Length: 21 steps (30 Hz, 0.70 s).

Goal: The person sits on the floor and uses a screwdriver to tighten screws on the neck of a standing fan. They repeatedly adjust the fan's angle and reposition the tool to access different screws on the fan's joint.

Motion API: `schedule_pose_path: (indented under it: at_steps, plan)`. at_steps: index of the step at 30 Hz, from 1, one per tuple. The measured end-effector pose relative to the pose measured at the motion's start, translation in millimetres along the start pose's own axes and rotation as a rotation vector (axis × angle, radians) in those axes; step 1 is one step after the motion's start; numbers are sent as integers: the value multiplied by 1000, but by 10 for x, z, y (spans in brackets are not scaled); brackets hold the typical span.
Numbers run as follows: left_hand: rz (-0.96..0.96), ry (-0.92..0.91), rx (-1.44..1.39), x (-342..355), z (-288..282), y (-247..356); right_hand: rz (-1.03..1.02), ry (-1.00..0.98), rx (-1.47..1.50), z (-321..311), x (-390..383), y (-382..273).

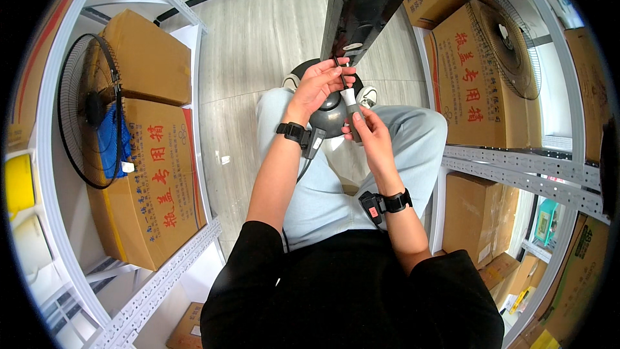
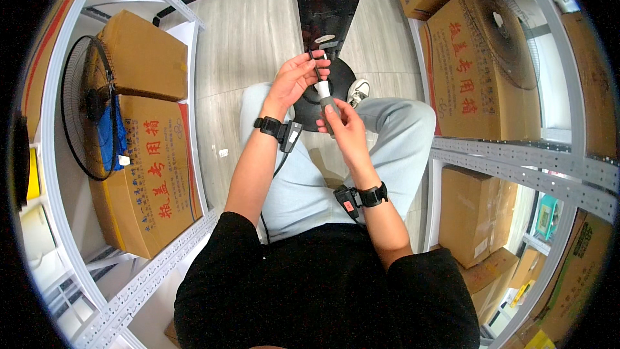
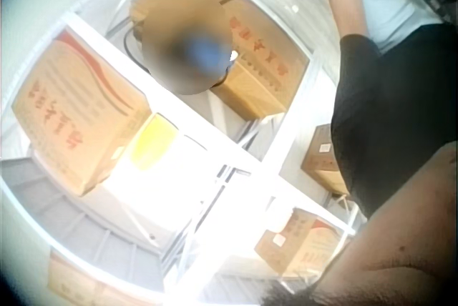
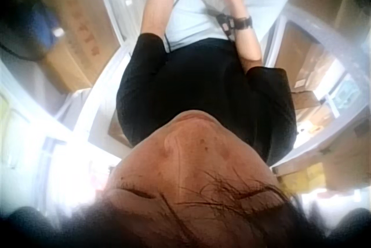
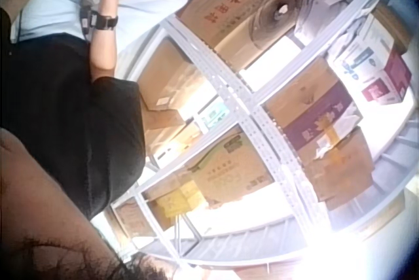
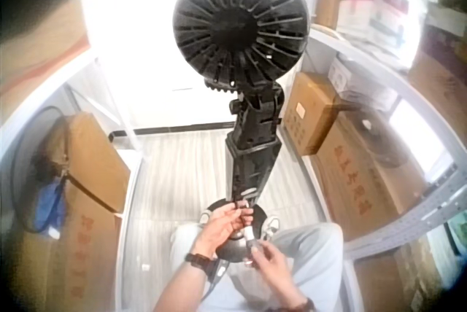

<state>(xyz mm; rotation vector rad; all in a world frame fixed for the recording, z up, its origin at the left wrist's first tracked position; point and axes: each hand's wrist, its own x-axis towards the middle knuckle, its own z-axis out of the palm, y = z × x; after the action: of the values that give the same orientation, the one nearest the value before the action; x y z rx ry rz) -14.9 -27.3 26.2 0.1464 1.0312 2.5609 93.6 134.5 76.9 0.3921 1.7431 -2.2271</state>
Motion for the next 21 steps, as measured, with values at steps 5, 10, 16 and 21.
schedule_pose_path:
  at_steps: [5,10,16,21]
  plan:
    - [-44,-26,-3,1,-36,-6,-26,16,-113,-5,-7,16]
    - [-151,-109,119,-93,53,82,-40,-14,-214,-107,-186,35]
    - [-13,-174,65,-137,513,275,-317,132,-487,-133,-376,-226]
    - [103,-156,-23,-72,740,384,-519,201,-625,-47,-446,-619]
